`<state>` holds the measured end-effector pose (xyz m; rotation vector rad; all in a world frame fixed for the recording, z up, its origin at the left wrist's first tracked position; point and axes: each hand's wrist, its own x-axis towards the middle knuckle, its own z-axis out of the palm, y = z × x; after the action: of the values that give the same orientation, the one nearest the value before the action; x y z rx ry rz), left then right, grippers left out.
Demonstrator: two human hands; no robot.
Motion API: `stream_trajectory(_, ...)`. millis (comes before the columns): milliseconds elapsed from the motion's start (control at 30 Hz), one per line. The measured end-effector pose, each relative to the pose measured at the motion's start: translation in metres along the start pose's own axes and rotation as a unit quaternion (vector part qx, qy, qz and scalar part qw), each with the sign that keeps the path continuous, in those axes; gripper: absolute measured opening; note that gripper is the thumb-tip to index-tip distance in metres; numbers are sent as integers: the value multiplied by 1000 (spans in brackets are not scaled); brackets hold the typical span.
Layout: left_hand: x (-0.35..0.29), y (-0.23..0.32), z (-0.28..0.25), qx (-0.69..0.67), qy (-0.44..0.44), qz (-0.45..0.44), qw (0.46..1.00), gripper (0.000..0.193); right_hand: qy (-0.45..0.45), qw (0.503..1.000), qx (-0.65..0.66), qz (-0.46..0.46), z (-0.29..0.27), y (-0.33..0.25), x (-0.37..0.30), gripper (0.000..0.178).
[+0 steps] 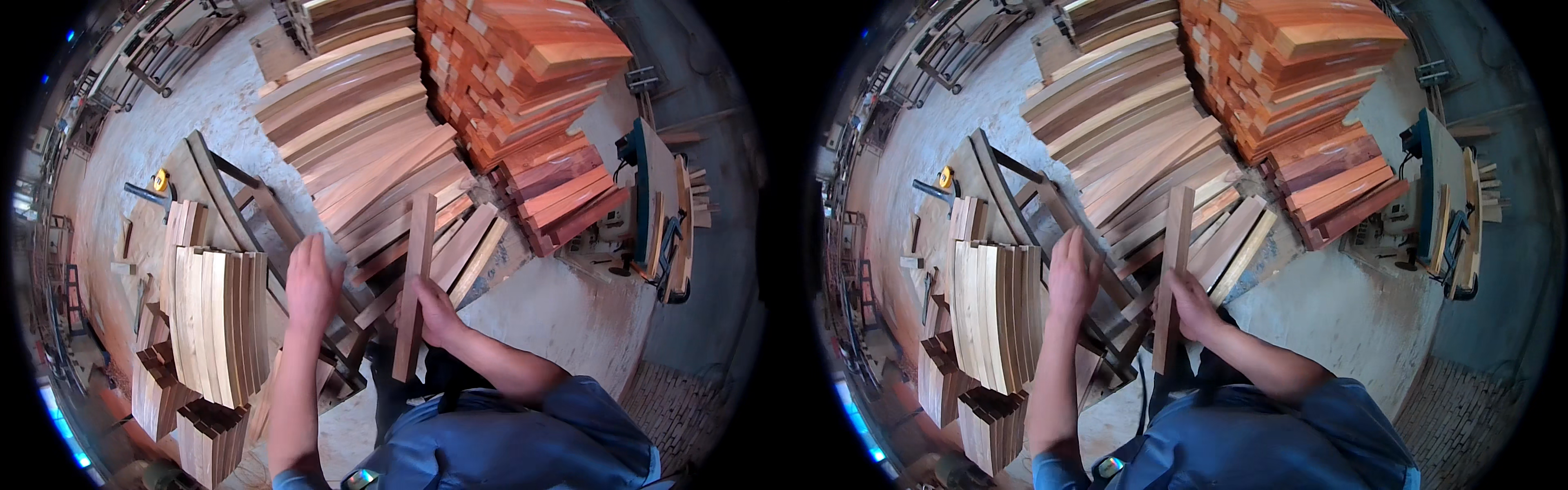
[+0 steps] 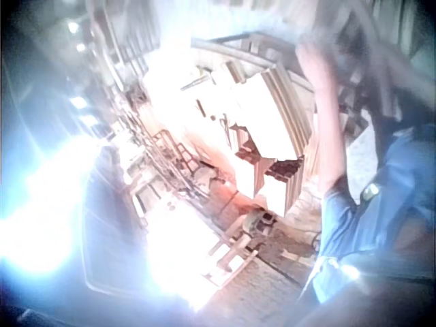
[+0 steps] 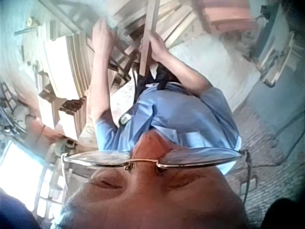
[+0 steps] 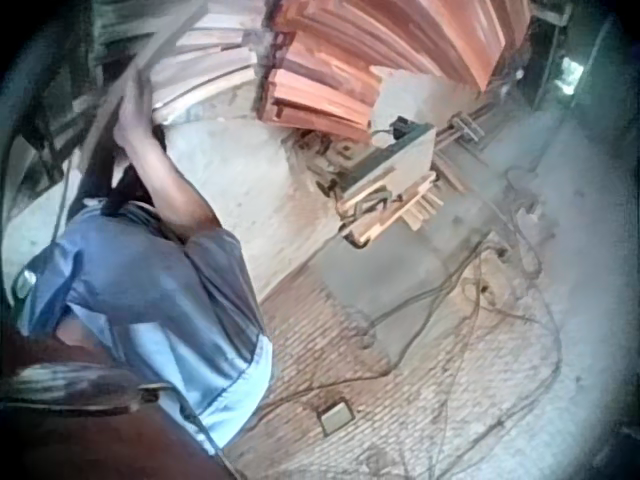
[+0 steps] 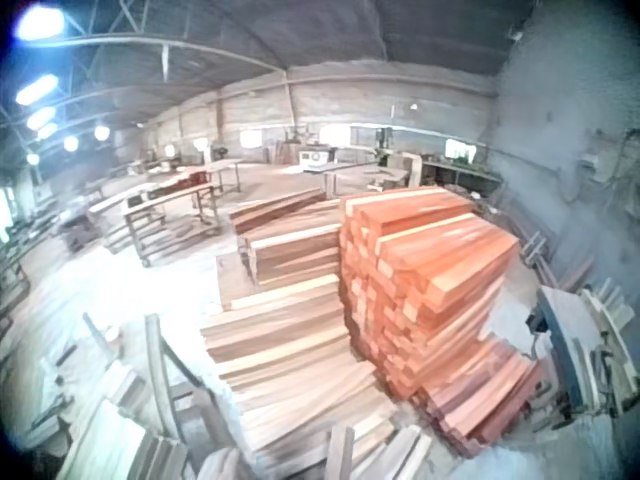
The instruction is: The person repeatedly picks up wooden planks from a pile on a workbench and stacks them onto a separate pile. The person handles the wood by hand, moving pieces one by one or in small groups, and places them in a neat stack.
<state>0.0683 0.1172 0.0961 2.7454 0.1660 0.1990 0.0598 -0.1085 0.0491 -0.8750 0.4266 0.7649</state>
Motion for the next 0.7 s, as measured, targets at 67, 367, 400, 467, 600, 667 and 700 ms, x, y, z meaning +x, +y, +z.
stream_trajectory(67,33,5,26,21,5,22,1000,60,36,999,6,24,-8,-17,-1,43)
stream_trajectory(367,91,28,65,137,-83,-25,987,43,-34,993,102,47,-50,-61,14,44)
stream_trajectory(400,85,29,62,113,-79,-8,990,32,-25,992,115,51,-49,-64,15,46)
stream_trajectory(467,70,45,56,22,-161,-75,984,27,-13,990,130,51,-52,-69,20,47)
stream_trajectory(600,3,28,66,-503,-249,-271,782,20,-11,992,118,37,-52,-74,25,35)
stream_trajectory(667,-14,62,43,-604,-235,-364,669,18,-3,994,106,35,-50,-76,28,29)
stream_trajectory(700,-27,62,46,-621,-223,-375,651,18,-1,995,92,26,-46,-76,29,29)
